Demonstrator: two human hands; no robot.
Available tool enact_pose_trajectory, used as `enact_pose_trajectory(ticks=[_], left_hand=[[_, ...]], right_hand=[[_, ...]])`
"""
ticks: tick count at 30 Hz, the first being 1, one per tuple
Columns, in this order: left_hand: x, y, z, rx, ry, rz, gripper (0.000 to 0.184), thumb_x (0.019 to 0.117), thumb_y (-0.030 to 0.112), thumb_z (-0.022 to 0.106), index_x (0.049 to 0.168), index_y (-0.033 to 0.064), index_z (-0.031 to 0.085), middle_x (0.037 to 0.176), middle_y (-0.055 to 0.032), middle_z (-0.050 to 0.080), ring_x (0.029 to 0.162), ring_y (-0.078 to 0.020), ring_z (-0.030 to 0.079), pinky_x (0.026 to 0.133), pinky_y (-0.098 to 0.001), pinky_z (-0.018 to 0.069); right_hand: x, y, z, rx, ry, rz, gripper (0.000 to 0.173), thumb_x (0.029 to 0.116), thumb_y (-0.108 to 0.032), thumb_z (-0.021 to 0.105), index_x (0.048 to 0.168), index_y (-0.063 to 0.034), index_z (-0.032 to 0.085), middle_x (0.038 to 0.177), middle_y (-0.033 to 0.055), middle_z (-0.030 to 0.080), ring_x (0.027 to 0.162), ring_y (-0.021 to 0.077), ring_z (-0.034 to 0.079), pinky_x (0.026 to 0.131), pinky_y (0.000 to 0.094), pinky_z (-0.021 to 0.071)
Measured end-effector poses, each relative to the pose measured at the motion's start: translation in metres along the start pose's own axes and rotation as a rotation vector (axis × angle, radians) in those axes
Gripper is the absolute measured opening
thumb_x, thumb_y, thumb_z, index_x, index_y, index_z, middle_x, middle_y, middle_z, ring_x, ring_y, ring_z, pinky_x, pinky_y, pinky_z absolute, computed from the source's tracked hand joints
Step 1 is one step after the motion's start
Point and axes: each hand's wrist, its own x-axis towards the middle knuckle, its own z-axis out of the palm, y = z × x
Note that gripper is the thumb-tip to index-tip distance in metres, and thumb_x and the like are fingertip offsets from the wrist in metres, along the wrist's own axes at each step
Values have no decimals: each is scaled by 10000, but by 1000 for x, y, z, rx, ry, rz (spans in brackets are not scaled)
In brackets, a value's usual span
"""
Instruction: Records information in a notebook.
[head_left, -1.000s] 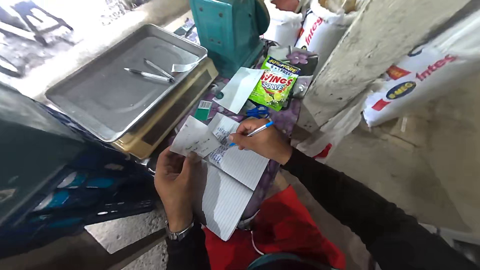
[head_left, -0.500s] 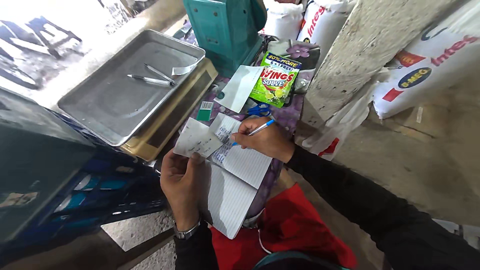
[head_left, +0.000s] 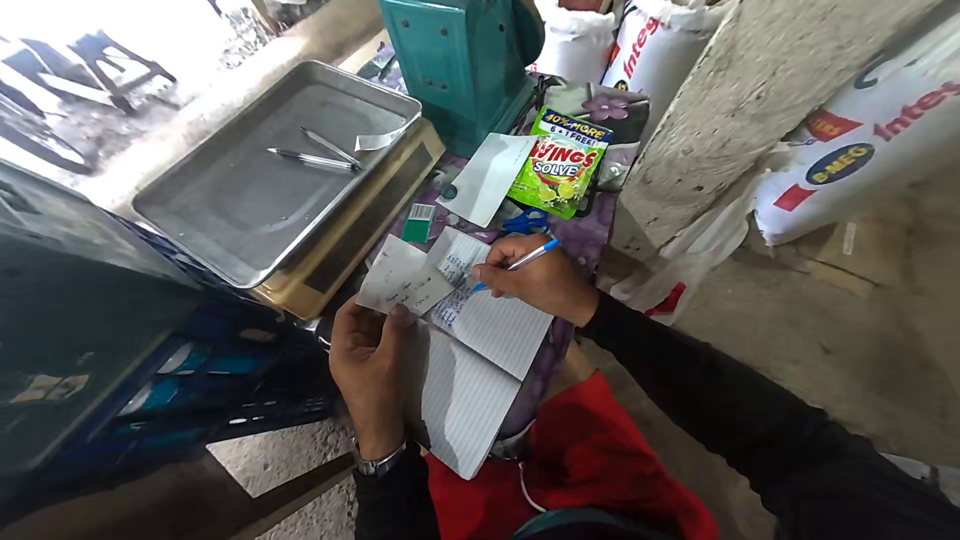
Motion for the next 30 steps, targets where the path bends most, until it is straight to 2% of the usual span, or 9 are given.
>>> enact_pose_trajectory(ticks=[5,8,10,14,24,30], left_hand=[[-3,-1,4,20,-18,11,366,905,15,727,1240,-26,586,939,-114,727,815,-216,723,757,-388,639],[-4,2,5,44,13,6,377,902,-4,725,1255,-55,604,994,-123,742,877,-199,736,821,-381,645],[-3,5,4,49,29,-43,366,916,18,719,1261,-43,615,1001,-114,747,875,-184,739,820,-368,645],[-5,11,6,39,19,-87,358,937,51,701,1279,-12,617,984,-96,753,842,-168,740,790,-363,646],[-5,6,7,50,11,-55,369,928,33,704,1281,-21,611,996,-103,747,843,-165,735,791,-344,639],[-6,4,6,102,25,-32,352,912,51,731,1245,-10,635,966,-82,751,841,-157,737,789,-338,644]], right_hand=[[-2,6,-6,-63,-33,-19,165,955,-216,738,873,-75,716,734,25,703,601,134,677,550,317,612],[-1,18,-3,-99,-19,38,194,939,-320,746,914,-128,740,784,-4,732,651,128,707,599,331,633],[0,28,2,-90,-8,55,255,926,-372,750,944,-117,750,805,5,746,659,137,720,600,337,639],[0,27,3,-51,0,64,268,909,-343,757,936,-77,739,774,21,742,625,130,711,572,319,627],[0,30,0,-52,13,22,283,894,-389,757,872,-107,735,742,9,736,598,125,699,537,293,603],[2,19,-1,-42,0,99,214,939,-294,749,899,-85,730,779,25,744,656,144,719,606,318,631]])
